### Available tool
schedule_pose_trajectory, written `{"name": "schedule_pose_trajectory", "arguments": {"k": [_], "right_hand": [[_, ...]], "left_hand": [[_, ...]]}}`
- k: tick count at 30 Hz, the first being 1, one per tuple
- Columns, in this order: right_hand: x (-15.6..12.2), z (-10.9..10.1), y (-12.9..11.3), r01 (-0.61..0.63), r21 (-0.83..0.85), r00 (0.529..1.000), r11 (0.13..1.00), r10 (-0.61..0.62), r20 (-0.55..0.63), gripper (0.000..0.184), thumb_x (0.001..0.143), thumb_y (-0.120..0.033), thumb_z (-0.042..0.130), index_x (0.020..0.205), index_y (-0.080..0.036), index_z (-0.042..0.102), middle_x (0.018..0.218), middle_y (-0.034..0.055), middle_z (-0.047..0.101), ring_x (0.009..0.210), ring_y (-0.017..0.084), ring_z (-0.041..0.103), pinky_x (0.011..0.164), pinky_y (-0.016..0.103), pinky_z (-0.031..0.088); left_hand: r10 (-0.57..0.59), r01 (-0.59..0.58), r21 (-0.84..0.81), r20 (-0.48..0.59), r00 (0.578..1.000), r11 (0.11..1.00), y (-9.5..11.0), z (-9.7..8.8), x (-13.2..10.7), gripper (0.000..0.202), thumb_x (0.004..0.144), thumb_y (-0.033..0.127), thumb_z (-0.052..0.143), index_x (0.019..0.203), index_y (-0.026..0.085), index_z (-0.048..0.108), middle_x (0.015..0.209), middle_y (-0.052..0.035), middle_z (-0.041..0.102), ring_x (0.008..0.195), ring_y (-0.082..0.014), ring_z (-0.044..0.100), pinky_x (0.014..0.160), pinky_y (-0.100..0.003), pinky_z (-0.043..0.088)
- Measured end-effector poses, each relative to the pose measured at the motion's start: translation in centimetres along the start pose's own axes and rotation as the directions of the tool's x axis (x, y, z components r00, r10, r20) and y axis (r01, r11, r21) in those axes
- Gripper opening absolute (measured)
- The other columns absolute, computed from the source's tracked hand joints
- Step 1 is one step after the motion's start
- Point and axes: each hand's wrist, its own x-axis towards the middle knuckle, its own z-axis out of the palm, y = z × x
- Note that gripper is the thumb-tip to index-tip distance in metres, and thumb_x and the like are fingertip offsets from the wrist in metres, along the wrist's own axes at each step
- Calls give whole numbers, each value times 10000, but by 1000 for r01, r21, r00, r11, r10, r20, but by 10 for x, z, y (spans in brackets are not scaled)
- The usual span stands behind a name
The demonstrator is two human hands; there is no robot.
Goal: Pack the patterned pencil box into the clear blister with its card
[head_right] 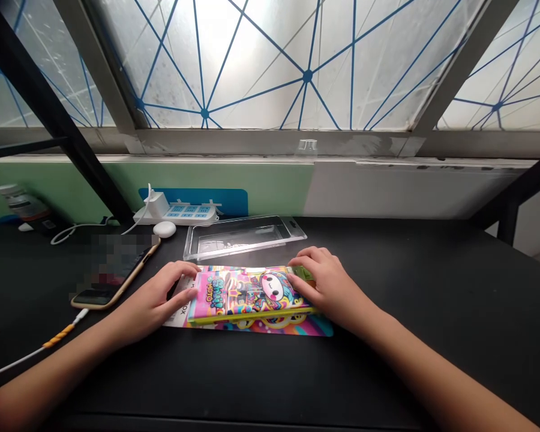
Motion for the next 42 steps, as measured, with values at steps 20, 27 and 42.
{"name": "schedule_pose_trajectory", "arguments": {"k": [20,27,42], "right_hand": [[46,34,-73,165,-93,986,982,-162,43,187,1030,-240,457,968,-182,623,974,107,664,926,268,587,814,431,515],[47,32,-78,188,-109,977,976,-197,-78,173,1035,-199,415,939,-214,559,934,96,625,873,253,561,790,407,507],[10,-27,-95,536,20,843,844,-535,-60,59,972,-219,612,917,-239,599,766,2,639,704,168,586,937,415,506]], "left_hand": [[-7,7,-139,-2,1000,990,0,1,-6,1086,687,473,903,1565,287,291,1352,-113,633,1241,-325,638,1095,-478,496],[-14,14,-168,3,1000,986,0,1,-7,1182,677,489,908,1618,289,220,1440,-118,607,1312,-328,603,1127,-480,471],[99,-77,-179,121,988,981,-12,-11,-4,928,925,839,130,1549,246,478,1597,-62,478,1554,-343,234,1268,-564,199]]}}
